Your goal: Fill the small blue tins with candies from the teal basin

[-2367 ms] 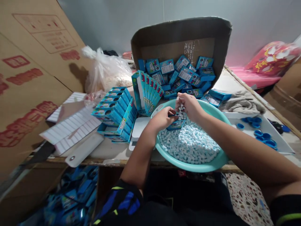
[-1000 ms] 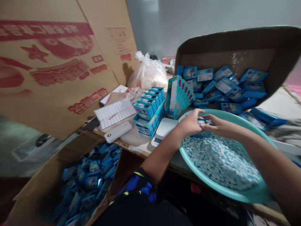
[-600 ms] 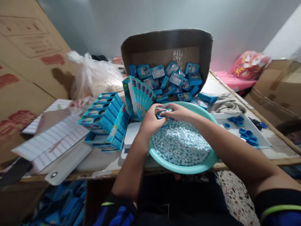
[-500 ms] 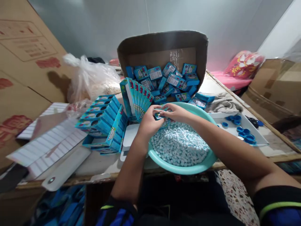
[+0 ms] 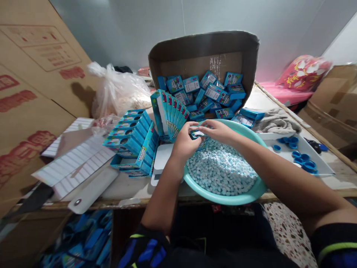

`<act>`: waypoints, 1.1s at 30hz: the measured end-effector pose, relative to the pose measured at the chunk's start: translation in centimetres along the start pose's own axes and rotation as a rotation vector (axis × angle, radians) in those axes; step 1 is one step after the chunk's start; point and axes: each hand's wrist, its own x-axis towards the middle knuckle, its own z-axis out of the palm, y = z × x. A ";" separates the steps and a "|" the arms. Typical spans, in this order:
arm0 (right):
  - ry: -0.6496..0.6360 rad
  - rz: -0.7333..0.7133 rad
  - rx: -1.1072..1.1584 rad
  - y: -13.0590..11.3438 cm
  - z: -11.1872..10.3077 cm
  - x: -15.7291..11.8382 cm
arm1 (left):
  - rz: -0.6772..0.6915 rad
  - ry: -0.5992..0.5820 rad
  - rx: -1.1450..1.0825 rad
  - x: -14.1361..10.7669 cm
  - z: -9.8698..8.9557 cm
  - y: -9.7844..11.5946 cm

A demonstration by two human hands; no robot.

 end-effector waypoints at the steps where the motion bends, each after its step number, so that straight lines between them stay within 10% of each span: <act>1: -0.027 -0.026 -0.011 0.0 0.0 0.0 | -0.003 0.004 0.003 0.0 0.0 -0.1; 33: 0.030 -0.111 -0.034 0.7 -0.1 0.3 | 0.040 0.069 0.014 -0.1 0.1 -0.2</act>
